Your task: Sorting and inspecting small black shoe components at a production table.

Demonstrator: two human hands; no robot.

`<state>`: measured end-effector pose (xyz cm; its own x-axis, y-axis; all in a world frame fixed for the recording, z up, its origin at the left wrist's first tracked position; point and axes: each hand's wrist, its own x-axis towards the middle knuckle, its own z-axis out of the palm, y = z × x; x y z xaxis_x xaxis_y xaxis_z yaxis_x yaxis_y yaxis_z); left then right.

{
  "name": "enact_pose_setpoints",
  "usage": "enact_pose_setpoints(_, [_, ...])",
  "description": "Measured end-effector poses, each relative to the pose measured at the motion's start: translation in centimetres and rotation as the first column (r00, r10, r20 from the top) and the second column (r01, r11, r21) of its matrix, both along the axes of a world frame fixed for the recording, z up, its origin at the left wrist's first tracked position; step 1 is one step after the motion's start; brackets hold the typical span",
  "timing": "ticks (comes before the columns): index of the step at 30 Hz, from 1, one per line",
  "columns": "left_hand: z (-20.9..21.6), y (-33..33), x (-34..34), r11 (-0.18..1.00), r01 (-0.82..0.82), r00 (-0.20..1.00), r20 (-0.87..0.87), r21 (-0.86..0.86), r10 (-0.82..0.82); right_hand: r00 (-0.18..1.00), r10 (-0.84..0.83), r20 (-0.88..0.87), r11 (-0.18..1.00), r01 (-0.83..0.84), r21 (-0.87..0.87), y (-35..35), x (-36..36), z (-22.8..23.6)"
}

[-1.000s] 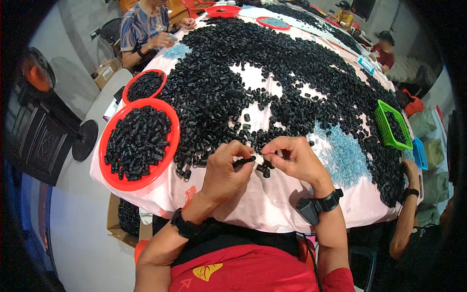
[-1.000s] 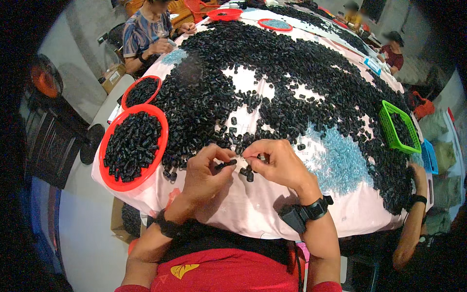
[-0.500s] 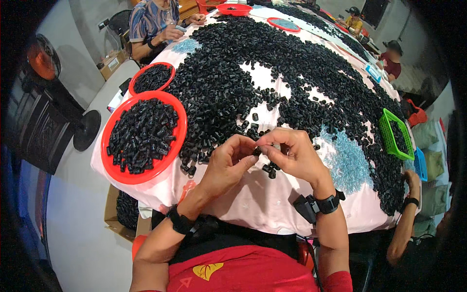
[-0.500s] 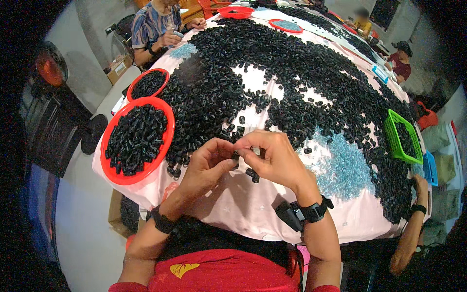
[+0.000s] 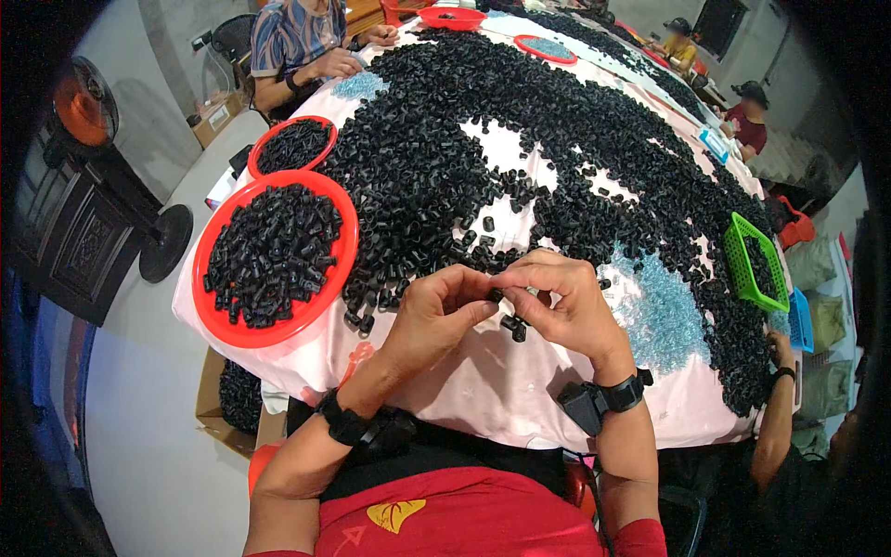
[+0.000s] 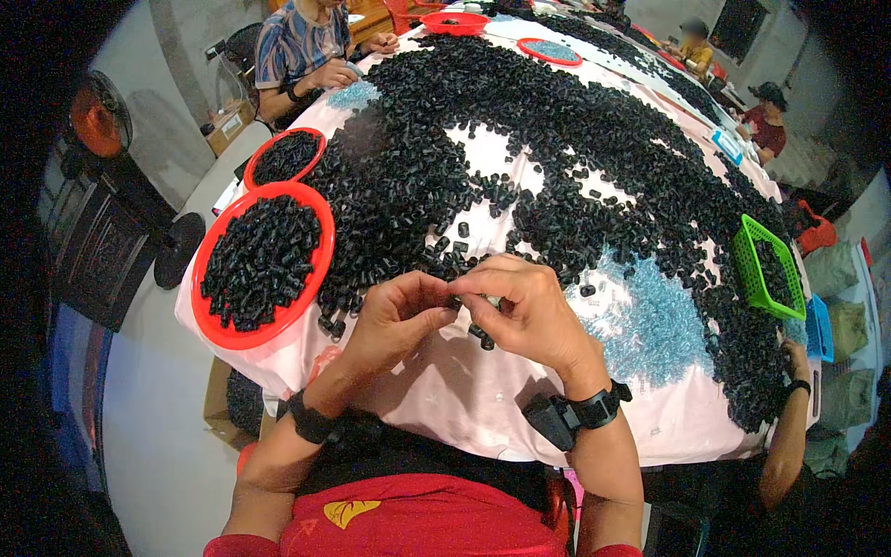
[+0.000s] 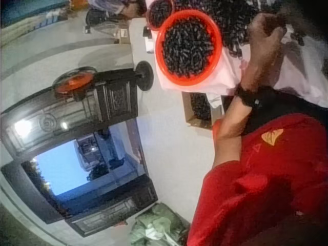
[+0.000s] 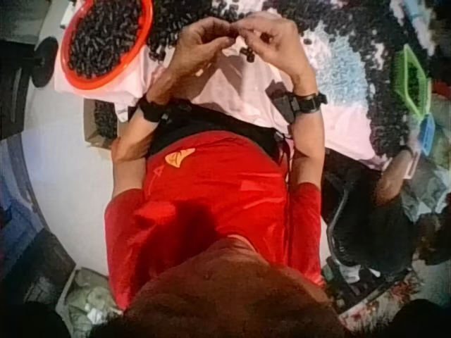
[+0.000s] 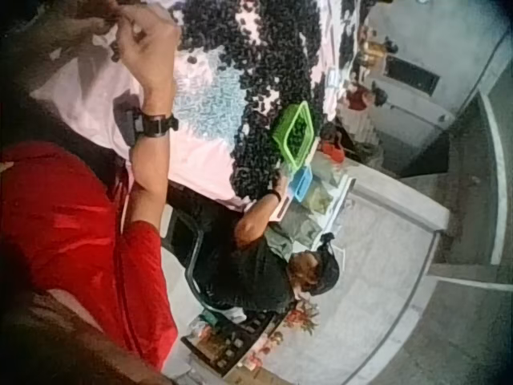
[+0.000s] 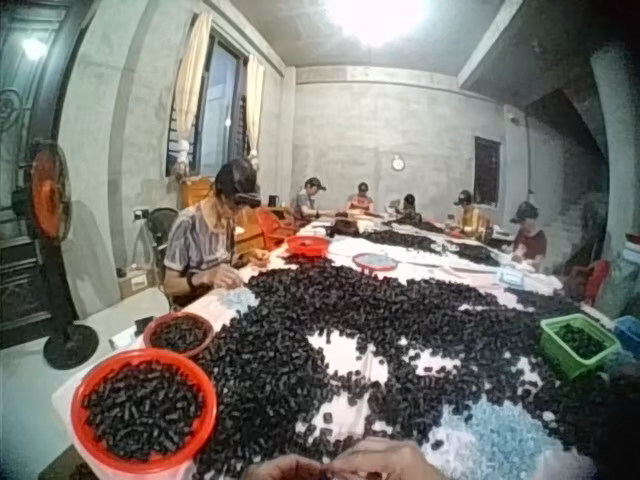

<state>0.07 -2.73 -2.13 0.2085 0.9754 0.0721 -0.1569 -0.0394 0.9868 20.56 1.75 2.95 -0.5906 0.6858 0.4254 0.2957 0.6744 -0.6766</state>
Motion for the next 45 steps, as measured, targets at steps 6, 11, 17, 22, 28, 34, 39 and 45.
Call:
enact_pose_setpoints(6, [-0.4,0.0,-0.1,1.000,0.017,0.988,0.154,0.006,-0.018,1.000,-0.009,-0.022,1.000,0.009,-0.003,-0.4,-0.2,0.6])
enact_pose_setpoints(11, [0.3,-0.1,-0.3,0.991,0.087,0.972,0.226,-0.103,-0.061,0.999,0.000,-0.039,1.000,0.001,0.025,-0.3,-0.1,0.8])
enact_pose_setpoints(17, [0.4,-0.3,-0.2,0.996,0.060,0.986,0.162,-0.072,-0.048,0.999,0.015,-0.034,0.998,-0.013,0.055,0.0,0.2,0.5])
enact_pose_setpoints(22, [0.4,-0.4,0.0,0.991,0.076,0.979,0.196,-0.110,-0.053,1.000,0.011,0.016,0.994,-0.013,0.111,-0.1,0.4,0.7])
enact_pose_setpoints(28, [0.9,-0.5,-0.2,0.979,0.099,0.980,0.191,-0.176,-0.064,1.000,-0.022,-0.006,0.997,0.023,0.067,-0.4,0.2,0.8])
enact_pose_setpoints(34, [0.4,-0.6,0.4,0.993,0.061,0.986,0.160,-0.103,-0.044,0.996,-0.039,0.075,0.994,0.030,0.108,-0.1,0.5,0.8])
enact_pose_setpoints(39, [-0.1,-0.5,0.4,0.997,0.045,0.987,0.157,-0.059,-0.036,0.999,-0.030,0.011,0.996,0.029,0.088,-0.3,0.2,0.9])
enact_pose_setpoints(45, [0.4,-0.5,0.0,0.965,0.158,0.947,0.310,-0.211,-0.087,0.999,0.009,-0.034,0.999,-0.007,0.046,-0.3,0.4,1.1])
